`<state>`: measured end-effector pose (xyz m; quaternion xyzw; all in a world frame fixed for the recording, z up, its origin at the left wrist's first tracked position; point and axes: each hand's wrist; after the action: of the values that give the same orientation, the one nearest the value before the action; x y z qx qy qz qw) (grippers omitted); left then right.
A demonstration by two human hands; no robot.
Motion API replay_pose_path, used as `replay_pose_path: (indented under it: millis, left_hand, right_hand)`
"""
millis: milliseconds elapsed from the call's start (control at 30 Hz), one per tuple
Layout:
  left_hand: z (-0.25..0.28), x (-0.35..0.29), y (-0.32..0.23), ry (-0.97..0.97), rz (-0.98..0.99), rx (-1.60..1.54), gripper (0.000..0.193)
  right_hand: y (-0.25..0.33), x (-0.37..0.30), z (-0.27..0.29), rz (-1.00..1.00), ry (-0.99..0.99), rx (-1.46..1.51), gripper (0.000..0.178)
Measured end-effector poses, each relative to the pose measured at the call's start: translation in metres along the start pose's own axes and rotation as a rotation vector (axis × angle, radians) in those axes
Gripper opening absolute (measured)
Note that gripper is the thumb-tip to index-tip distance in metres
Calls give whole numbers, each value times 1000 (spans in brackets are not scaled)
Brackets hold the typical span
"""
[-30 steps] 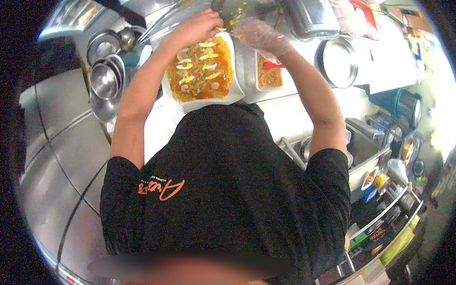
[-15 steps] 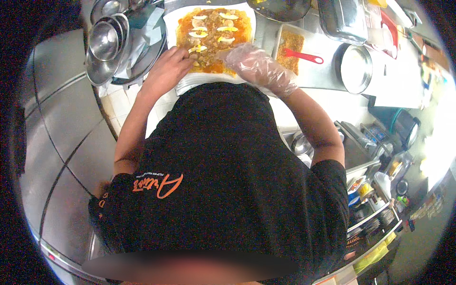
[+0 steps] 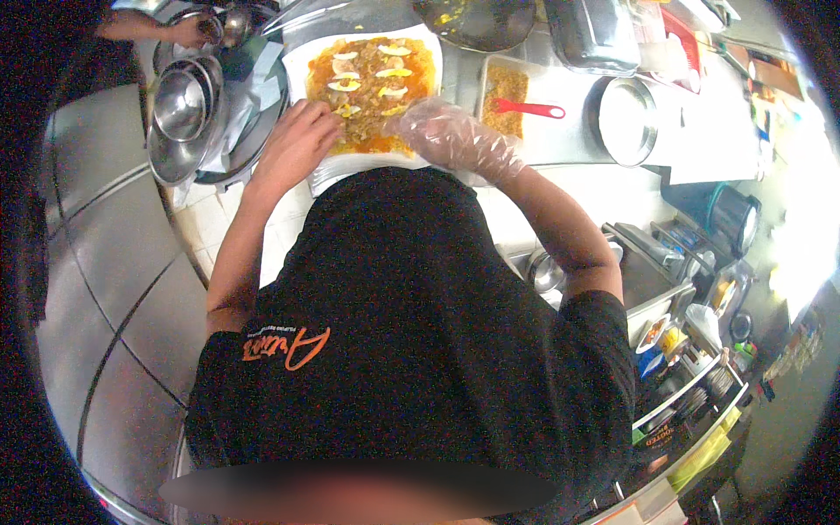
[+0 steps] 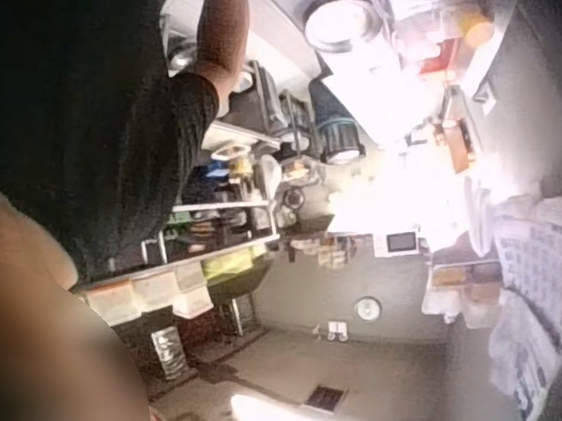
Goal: The person assembles a dish by spreading shredded yellow ingredients onto a white rectangular plate. They pour an orange sauce over the base, sprinkle a granular topping, and arrange small round items and sliced vegetables on top. The person uses a ladle, a spoon, and their gloved hands to manipulate the food items.
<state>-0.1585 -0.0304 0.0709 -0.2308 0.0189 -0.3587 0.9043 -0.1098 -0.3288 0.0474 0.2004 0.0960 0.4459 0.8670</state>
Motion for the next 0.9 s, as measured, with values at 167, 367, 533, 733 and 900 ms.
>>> replay_pose_path:
  millis: [167,367,533,733,900]
  left_hand:
    - [9,9,3,-15,30,4,19]
    - [21,17,7,-59,78,26,21]
    - [32,40,3,-144,42,45,17]
    - [40,-11,18,-199,309,82,18]
    - [33,-41,28,-215,385,84,17]
  right_hand:
    - [8,7,25,-329,67,261,26]
    - [-75,58,63,-570,-67,296,26]
    - [-232,84,20,-830,-36,-149,37]
    - [-136,97,53,-562,109,-248,34]
    - [-158,76,21,-425,3,-205,32]
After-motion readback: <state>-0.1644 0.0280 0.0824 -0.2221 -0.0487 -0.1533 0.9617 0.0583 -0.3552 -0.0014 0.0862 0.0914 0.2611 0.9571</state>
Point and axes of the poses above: each hand's wrist, its own x-axis towards the middle knuckle, its own z-axis out of the back of the hand, y = z × x, and after that the axes turned 14 degrees about -z, right-handed
